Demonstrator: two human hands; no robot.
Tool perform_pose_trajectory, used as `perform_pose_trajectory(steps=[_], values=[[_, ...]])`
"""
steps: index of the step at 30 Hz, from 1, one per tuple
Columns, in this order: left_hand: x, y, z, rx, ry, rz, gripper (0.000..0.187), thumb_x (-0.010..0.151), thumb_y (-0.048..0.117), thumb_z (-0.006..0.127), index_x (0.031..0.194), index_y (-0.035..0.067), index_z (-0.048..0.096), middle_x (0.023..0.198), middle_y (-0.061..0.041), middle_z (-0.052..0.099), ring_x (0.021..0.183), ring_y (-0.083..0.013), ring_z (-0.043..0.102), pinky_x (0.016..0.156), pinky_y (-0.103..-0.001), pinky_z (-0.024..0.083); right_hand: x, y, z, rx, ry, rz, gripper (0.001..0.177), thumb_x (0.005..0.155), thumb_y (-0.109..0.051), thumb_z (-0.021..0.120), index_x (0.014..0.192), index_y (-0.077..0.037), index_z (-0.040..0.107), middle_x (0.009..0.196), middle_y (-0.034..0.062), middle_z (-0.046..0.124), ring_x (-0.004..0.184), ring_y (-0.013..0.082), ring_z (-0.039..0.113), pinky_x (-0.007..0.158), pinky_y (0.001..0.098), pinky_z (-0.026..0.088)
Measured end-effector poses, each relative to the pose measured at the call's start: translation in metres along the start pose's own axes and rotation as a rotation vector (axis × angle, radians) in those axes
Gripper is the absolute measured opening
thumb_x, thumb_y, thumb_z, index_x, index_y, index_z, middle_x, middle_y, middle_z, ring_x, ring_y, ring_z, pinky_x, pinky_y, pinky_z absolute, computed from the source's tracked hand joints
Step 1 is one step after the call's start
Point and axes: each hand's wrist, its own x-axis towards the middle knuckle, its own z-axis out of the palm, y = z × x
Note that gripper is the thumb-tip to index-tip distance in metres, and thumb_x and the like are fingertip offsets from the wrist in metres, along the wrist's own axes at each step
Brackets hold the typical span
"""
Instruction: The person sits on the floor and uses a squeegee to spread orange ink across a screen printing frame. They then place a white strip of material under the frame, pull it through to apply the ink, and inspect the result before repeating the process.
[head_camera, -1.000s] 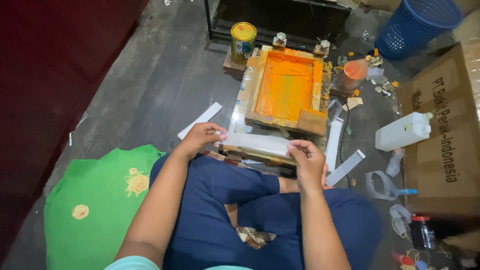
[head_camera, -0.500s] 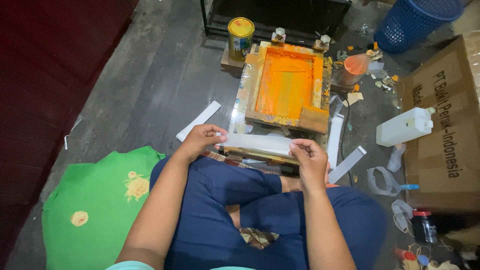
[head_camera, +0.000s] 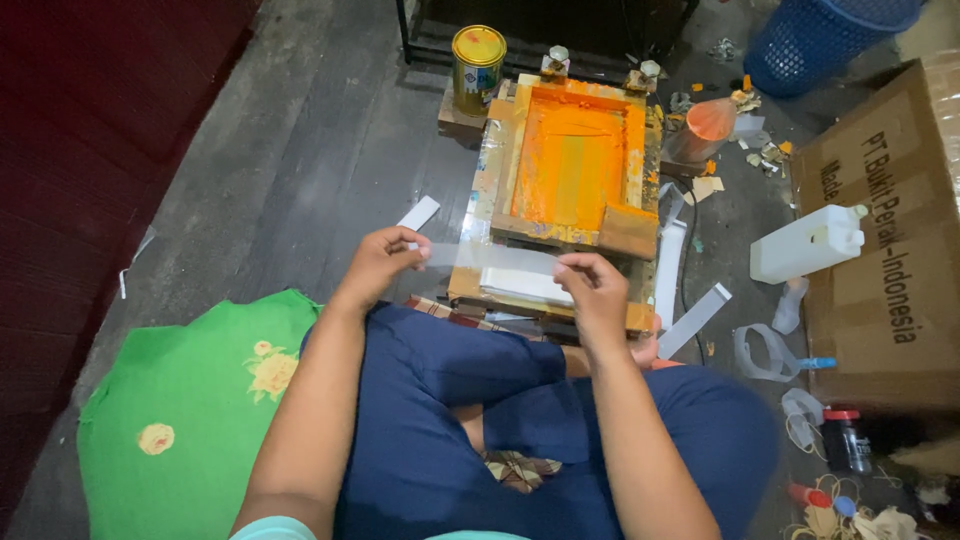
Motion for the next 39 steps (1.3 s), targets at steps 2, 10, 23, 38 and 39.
perform_pose_trajectory(steps=[2,10,23,38,39], values=[[0.006,-0.008,-0.014,0.080,0.048,0.003,0.021,0.083,0.009,0.081,0.105,0.006,0.078,0.077,-0.008,0.070,0.073,-0.0139,0.068,0.073,-0.028,0.056,0.008,-0.002,0.015,-0.077,-0.031,-0.022,0.016,0.081,-0.006,0.082,0.097,-0.008,0.078,0.078,0.0061,0.070,0.071,0.0113,0.066,0.068,0.0260,0.056],[0.031,-0.056,-0.065,0.431,0.227,-0.134,0.017,0.076,0.020,0.080,0.093,0.018,0.080,0.078,0.000,0.072,0.077,-0.0168,0.069,0.074,-0.032,0.054,0.040,-0.018,0.096,-0.441,-0.198,-0.232,0.014,0.077,-0.009,0.082,0.089,-0.016,0.080,0.074,0.0028,0.072,0.070,0.0167,0.069,0.068,0.0286,0.057],[0.082,-0.115,-0.081,0.776,0.435,-0.507,0.025,0.088,0.010,0.062,0.110,0.021,0.067,0.109,-0.004,0.072,0.113,-0.0283,0.069,0.096,-0.044,0.054,0.120,0.021,0.206,-0.888,-0.545,-0.337,0.028,0.093,-0.008,0.062,0.117,-0.020,0.069,0.098,0.0084,0.075,0.094,0.0316,0.074,0.088,0.0470,0.058],[0.093,-0.105,-0.079,0.856,0.326,-0.661,0.038,0.089,0.010,0.068,0.125,0.008,0.055,0.116,-0.017,0.066,0.117,-0.0392,0.066,0.098,-0.056,0.051,0.155,0.089,0.272,-1.050,-0.729,-0.253,0.030,0.092,-0.002,0.061,0.119,-0.010,0.072,0.099,0.0145,0.073,0.098,0.0323,0.074,0.086,0.0447,0.061],[0.091,-0.107,-0.078,0.867,0.298,-0.685,0.044,0.088,0.012,0.068,0.129,0.007,0.054,0.120,-0.019,0.066,0.119,-0.0402,0.065,0.099,-0.058,0.051,0.152,0.090,0.273,-1.049,-0.726,-0.260,0.030,0.093,-0.001,0.060,0.118,-0.010,0.072,0.098,0.0142,0.072,0.097,0.0320,0.074,0.085,0.0444,0.062]])
